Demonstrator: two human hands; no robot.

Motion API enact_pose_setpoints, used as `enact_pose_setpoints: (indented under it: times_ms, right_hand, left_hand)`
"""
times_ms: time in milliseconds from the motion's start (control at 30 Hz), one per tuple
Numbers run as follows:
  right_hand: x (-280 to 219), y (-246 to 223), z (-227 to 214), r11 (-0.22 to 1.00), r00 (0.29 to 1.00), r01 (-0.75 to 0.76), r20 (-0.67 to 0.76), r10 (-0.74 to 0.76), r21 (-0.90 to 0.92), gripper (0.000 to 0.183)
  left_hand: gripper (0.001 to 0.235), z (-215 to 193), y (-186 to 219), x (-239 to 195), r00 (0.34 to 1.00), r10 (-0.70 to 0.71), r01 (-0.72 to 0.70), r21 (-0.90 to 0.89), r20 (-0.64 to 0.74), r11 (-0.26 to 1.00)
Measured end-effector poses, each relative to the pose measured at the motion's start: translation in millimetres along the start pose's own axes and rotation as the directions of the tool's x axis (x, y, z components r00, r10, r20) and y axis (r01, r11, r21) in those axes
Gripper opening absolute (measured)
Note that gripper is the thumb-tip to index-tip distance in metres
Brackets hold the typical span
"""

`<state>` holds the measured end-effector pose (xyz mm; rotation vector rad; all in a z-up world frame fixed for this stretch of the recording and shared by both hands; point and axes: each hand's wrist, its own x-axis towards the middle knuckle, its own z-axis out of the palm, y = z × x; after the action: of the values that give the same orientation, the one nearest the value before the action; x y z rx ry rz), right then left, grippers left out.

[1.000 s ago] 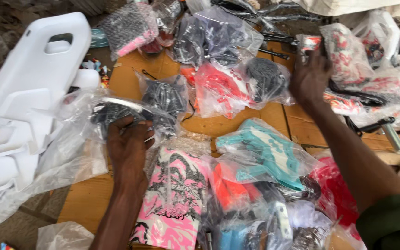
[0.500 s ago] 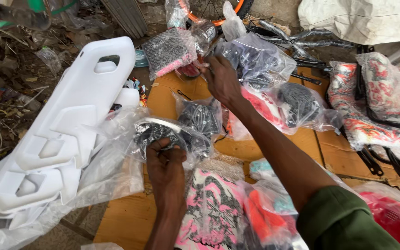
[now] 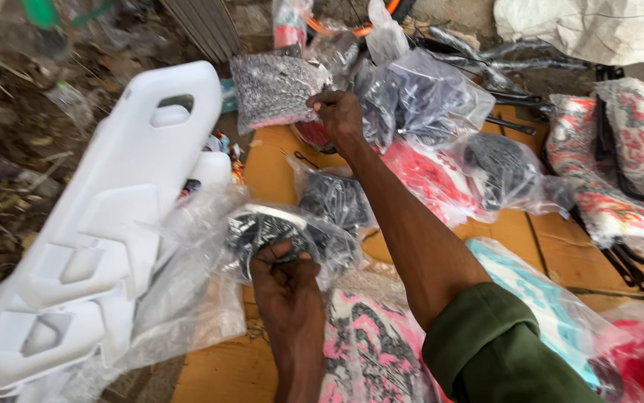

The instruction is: The person assembles bicycle seats by attaching metal frames to cushioned seats using a T-handle Allen wrench. They unwrap bubble-wrapped seats, align the frames, insert bolts, and tighten them. The person handles multiple seats and frames, placing completed units aside.

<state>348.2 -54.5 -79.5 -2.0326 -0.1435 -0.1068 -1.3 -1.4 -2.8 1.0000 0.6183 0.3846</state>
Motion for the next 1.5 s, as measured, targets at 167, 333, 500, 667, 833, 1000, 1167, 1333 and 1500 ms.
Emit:
enact_pose_setpoints:
  times_ms: [167, 333, 500, 667, 833, 1000, 1167, 1333, 1500]
  right_hand:
    - [-54, -49, -42, 0.795, 0.984, 0.074, 0.085, -0.156, 0.603, 0.014]
    - [-150, -116, -129, 0.567, 0.947, -0.067, 0.231, -0.224, 0.821, 0.01]
    - [-243, -151, -161, 0.96, 0.855, 0.172, 0.449, -0.258, 0.223, 0.017]
    - [-256, -137, -171, 0.924, 0.702, 0.337, 0.605, -0.375, 0.181, 0.019]
    - [-221, -81, -190, 0.926, 0.627, 0.205, 0.683, -0.374, 0.318, 0.017]
    - [-144, -25, -194, 0.955, 0.973, 0.138, 0.214, -0.081, -0.264, 0.028]
    - [-34, 30, -202, 0.735, 0.902, 0.302, -0.067, -0.426, -0.606, 0.116]
    - [30, 41, -174, 0.725, 0.874, 0.34, -0.082, -0.478, -0.599, 0.042]
    - [-9, 30, -157, 0.516, 0.703, 0.441, -0.075, -0.708, -0.734, 0.006]
  left_hand:
    - [0.026, -3, 1, -2, 1.0, -0.003, 0.003, 0.022, 0.025, 1.0]
    - [0.056, -4, 24, -2, 0.978, -0.21, 0.211, -0.089, 0.02, 0.973]
    - [0.095, -14, 53, -8, 0.965, -0.181, 0.251, -0.463, 0.19, 0.85]
    - [0.089, -15, 79, -18, 0.977, -0.15, 0.2, -0.412, 0.152, 0.889]
    - [0.055, -12, 67, -13, 0.991, -0.133, 0.125, -0.235, -0.019, 0.964]
    - [0.025, -10, 42, -2, 0.951, -0.162, 0.116, -0.182, -0.264, 0.976]
    - [0.023, -8, 17, 11, 0.948, -0.034, 0.001, -0.104, -0.316, 0.995]
    - [0.027, -9, 0, 20, 0.958, 0.082, -0.089, -0.012, -0.275, 0.996]
    - [0.027, -8, -7, 21, 0.96, 0.102, -0.1, 0.023, -0.262, 0.995]
